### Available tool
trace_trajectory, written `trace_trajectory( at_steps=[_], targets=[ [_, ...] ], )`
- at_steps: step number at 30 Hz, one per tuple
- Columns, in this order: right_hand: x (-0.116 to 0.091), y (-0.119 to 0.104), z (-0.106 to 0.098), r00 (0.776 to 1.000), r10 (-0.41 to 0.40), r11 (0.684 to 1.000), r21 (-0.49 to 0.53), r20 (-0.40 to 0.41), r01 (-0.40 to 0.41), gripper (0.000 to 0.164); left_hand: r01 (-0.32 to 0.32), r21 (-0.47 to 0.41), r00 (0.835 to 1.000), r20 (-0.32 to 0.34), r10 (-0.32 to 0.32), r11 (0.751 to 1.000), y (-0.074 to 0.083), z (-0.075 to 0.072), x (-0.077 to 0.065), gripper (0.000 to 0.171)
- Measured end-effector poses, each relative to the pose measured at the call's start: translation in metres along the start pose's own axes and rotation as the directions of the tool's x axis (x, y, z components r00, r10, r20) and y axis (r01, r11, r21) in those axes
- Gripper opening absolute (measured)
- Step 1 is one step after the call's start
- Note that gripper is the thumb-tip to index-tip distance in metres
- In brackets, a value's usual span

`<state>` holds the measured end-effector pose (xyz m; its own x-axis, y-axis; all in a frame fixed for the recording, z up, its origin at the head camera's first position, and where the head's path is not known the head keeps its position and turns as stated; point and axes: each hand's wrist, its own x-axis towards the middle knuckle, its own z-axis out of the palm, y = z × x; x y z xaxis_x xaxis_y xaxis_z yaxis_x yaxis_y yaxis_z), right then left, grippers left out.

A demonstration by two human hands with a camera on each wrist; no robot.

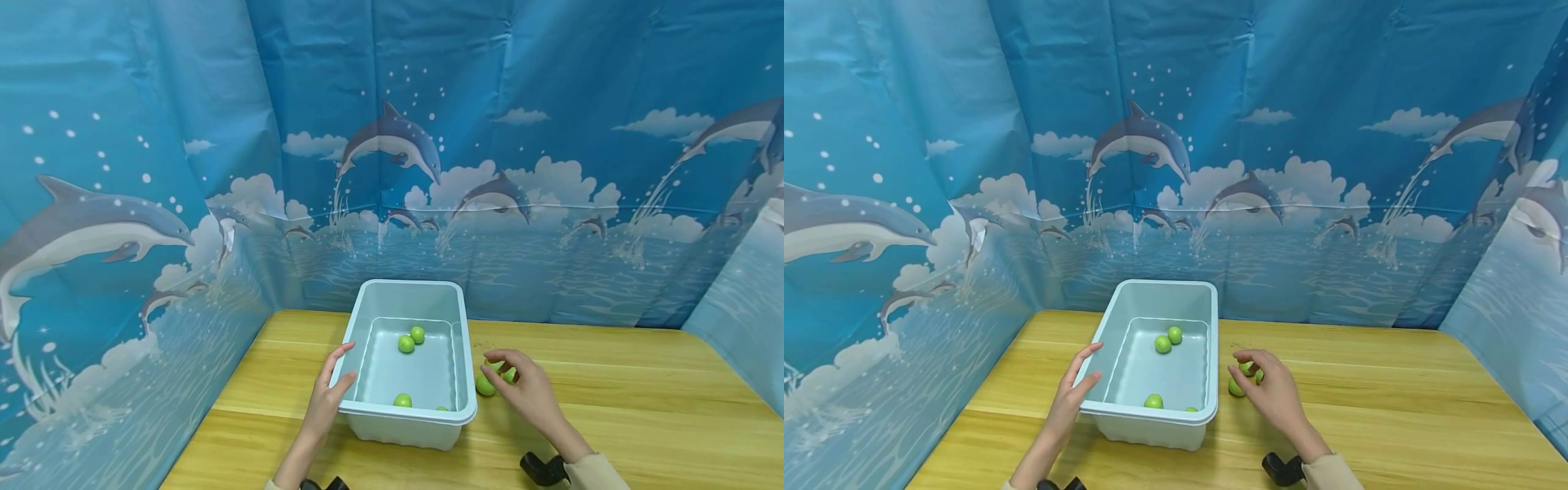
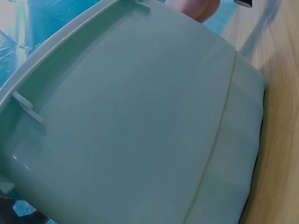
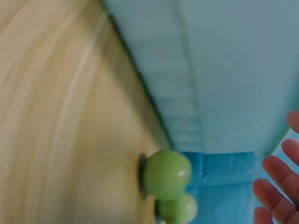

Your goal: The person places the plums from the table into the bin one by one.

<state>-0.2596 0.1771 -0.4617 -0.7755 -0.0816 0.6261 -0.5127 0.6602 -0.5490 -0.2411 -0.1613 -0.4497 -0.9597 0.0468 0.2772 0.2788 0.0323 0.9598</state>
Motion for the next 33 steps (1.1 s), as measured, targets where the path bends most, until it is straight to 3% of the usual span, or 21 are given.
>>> trace_trajectory(
  at_steps=[10,19,33],
  targets=[
    [-0.006,0.020,0.010,0.988,0.067,0.997,-0.040,0.142,-0.062,0.032,0.009,0.003,1.000,-0.003,-0.009,1.000,0.000,0.000,0.000,0.044],
    [-0.008,0.030,0.016,0.955,0.152,0.988,-0.075,0.253,-0.137,0.033,0.004,0.008,1.000,-0.006,-0.004,1.000,0.002,0.001,0.000,0.044],
    [-0.010,0.032,0.019,0.920,0.216,0.975,-0.128,0.326,-0.184,0.032,0.006,0.010,1.000,-0.001,-0.006,1.000,0.002,0.000,0.000,0.046]
  ],
)
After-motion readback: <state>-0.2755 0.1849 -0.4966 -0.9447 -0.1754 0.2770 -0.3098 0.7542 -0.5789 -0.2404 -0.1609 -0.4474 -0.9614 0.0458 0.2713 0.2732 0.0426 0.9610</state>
